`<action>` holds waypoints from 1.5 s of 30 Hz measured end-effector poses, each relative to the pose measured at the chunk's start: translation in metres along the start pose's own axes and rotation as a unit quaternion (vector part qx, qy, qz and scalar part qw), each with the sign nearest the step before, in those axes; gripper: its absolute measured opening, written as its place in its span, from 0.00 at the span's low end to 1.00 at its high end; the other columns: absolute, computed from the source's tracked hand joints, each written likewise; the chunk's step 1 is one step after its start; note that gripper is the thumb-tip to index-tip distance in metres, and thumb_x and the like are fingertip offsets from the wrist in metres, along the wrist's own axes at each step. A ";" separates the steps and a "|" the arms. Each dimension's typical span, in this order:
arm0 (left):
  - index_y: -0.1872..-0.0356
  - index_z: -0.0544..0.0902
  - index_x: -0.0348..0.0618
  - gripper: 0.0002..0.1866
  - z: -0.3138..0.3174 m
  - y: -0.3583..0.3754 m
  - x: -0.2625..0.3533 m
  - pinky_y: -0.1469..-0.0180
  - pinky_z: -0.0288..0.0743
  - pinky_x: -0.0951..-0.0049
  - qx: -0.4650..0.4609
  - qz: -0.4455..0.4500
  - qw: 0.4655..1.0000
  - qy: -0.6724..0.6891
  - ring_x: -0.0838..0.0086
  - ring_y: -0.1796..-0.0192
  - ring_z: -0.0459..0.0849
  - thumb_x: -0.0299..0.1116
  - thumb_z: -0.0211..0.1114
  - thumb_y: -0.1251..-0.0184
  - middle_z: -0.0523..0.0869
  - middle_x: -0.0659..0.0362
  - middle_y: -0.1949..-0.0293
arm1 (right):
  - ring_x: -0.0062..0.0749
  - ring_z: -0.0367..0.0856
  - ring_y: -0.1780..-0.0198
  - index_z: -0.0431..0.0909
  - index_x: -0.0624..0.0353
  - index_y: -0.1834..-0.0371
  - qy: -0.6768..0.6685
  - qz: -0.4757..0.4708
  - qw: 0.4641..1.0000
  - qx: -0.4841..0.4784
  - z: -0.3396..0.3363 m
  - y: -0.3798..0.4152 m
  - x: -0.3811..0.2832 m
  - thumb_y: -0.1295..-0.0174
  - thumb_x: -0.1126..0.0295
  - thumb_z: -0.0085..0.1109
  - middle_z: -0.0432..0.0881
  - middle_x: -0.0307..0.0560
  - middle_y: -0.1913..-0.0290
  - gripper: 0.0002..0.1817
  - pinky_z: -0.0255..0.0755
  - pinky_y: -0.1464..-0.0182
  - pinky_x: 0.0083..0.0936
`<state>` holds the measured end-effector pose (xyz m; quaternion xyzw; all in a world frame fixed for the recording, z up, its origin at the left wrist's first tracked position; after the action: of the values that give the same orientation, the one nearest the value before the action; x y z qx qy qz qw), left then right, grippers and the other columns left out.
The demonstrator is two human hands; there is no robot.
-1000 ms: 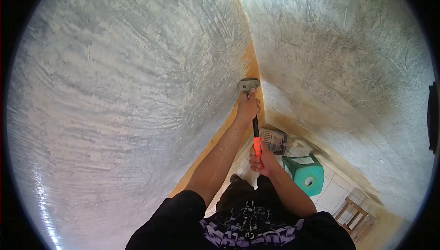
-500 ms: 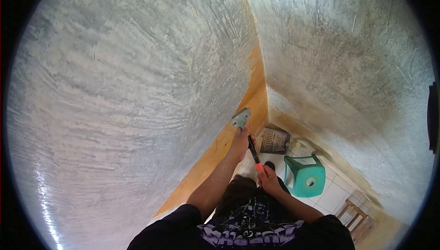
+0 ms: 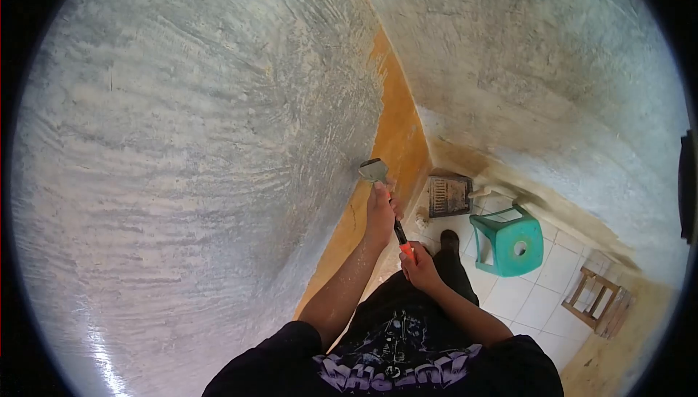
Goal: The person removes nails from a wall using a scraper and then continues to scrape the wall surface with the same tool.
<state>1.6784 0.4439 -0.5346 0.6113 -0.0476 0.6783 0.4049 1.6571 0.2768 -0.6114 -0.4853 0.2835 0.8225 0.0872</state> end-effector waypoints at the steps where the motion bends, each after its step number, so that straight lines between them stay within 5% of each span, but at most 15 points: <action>1: 0.47 0.69 0.50 0.26 -0.002 0.001 0.000 0.74 0.63 0.76 -0.001 0.000 1.000 -0.013 0.82 0.79 0.62 0.62 0.44 0.22 0.61 0.68 0.79 | 0.16 0.65 0.83 0.69 0.59 0.45 -0.034 -0.004 0.999 -0.010 0.005 -0.001 0.005 0.24 0.65 0.51 0.69 0.35 0.79 0.12 0.60 0.81 0.18; 14: 0.47 0.68 0.50 0.27 -0.023 -0.005 -0.008 0.74 0.61 0.76 0.007 -0.024 0.996 -0.080 0.82 0.79 0.60 0.64 0.40 0.22 0.61 0.69 0.79 | 0.13 0.62 0.83 0.74 0.57 0.42 -0.169 0.051 0.984 -0.003 0.025 -0.002 0.025 0.22 0.55 0.46 0.65 0.31 0.80 0.19 0.58 0.80 0.15; 29: 0.50 0.67 0.48 0.26 -0.010 -0.024 0.019 0.76 0.61 0.76 0.039 -0.031 0.994 -0.101 0.82 0.81 0.61 0.62 0.41 0.21 0.62 0.67 0.80 | 0.13 0.62 0.82 0.71 0.57 0.63 -0.165 0.087 0.982 -0.021 0.029 -0.022 0.000 0.22 0.49 0.45 0.65 0.31 0.81 0.21 0.57 0.80 0.17; 45: 0.54 0.67 0.52 0.23 0.005 -0.034 0.021 0.77 0.60 0.75 0.059 -0.029 0.994 -0.084 0.81 0.82 0.59 0.61 0.43 0.21 0.60 0.67 0.81 | 0.15 0.61 0.86 0.67 0.53 0.68 -0.166 0.114 0.978 -0.049 0.014 -0.028 -0.022 0.23 0.44 0.42 0.63 0.32 0.84 0.24 0.56 0.83 0.18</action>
<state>1.7043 0.4739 -0.5301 0.6905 -0.0236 0.6138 0.3820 1.6698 0.3106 -0.5983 -0.3101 0.2776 0.9091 0.0145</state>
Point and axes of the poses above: each hand's wrist, its own y-axis away from the middle knuckle, its own z-axis out of the palm, x = y × z, the point moved 2 cm from there along -y, towards the middle knuckle
